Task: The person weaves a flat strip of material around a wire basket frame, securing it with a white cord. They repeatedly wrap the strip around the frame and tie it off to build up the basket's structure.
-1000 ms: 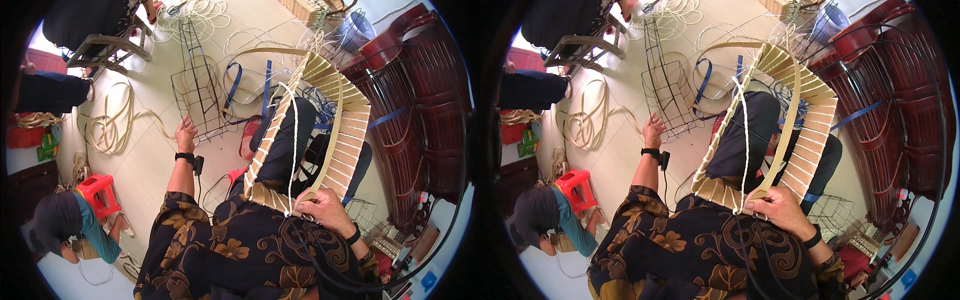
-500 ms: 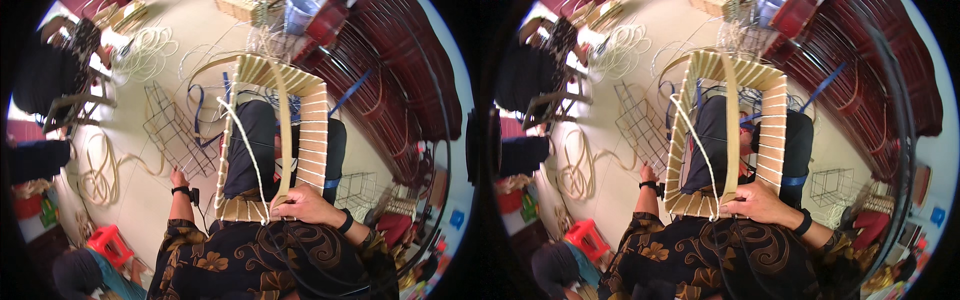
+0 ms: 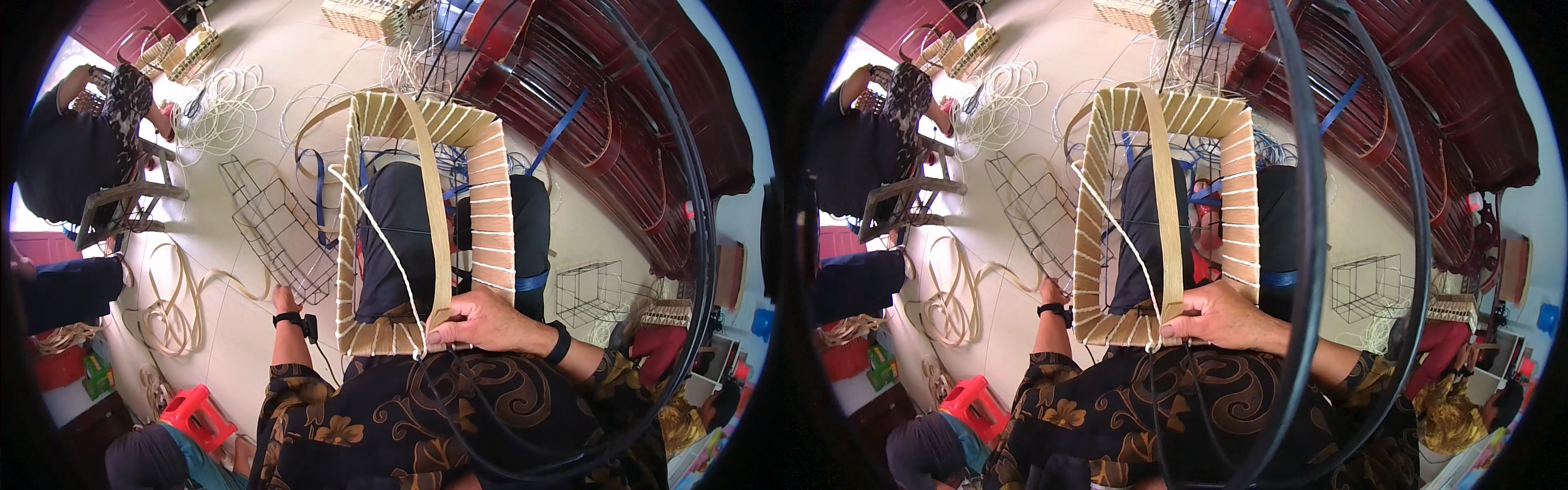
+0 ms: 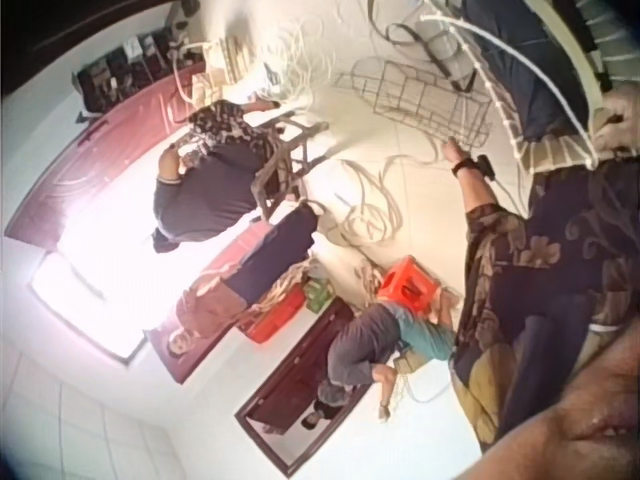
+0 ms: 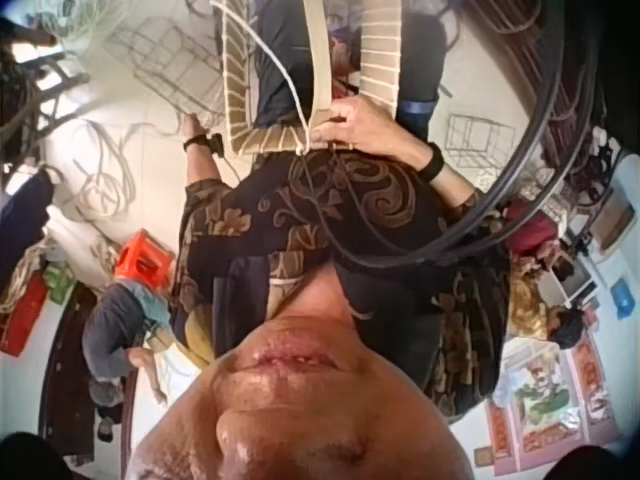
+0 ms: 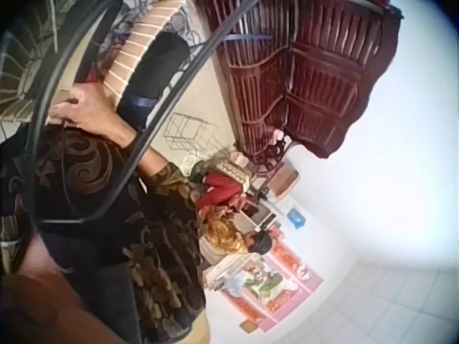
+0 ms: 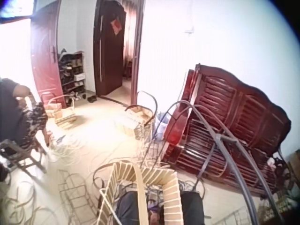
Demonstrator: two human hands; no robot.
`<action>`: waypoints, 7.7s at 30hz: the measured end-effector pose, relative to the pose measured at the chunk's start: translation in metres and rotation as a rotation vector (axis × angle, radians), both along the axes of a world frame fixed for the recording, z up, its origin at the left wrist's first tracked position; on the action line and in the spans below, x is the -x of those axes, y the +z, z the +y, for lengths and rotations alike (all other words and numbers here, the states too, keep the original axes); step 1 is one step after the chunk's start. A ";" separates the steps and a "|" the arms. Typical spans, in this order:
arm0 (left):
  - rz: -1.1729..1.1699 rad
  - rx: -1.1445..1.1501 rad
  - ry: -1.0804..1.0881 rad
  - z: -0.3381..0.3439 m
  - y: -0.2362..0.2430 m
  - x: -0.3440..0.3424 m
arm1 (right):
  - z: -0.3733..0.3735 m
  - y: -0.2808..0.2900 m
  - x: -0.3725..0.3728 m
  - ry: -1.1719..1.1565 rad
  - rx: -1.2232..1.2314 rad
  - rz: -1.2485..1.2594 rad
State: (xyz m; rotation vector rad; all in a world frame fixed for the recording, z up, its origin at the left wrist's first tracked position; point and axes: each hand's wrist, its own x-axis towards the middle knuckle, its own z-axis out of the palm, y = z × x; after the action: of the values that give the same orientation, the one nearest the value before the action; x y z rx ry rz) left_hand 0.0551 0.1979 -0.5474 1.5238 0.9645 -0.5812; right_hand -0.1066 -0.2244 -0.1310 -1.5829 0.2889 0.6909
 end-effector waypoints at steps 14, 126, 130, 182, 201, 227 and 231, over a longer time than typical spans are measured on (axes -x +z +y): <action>-0.560 0.766 -0.086 -0.006 0.234 -0.013 | -0.008 0.008 0.002 0.004 -0.048 0.091; -0.441 -0.348 -0.818 -0.240 -0.070 -0.030 | -0.043 -0.015 0.024 -0.046 -0.134 0.133; -0.404 -0.367 -0.862 -0.247 -0.088 -0.052 | -0.036 -0.009 0.012 -0.110 -0.244 0.161; -0.680 1.544 0.307 -0.168 0.198 -0.064 | -0.029 -0.016 0.024 -0.171 -0.170 0.090; -0.548 1.277 -0.084 -0.154 0.252 -0.028 | -0.023 -0.013 0.023 -0.232 -0.225 0.056; 0.143 0.579 0.332 -0.139 0.019 0.039 | -0.027 -0.020 0.025 -0.241 -0.249 0.068; 0.164 0.546 0.338 -0.140 0.019 0.036 | -0.025 -0.018 0.024 -0.242 -0.227 0.058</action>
State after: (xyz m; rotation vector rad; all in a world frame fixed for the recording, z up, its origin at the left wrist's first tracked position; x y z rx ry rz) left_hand 0.0187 0.0579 -0.5280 0.8186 1.0537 -0.6638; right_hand -0.1305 -0.2495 -0.1487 -1.2887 0.4221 0.5605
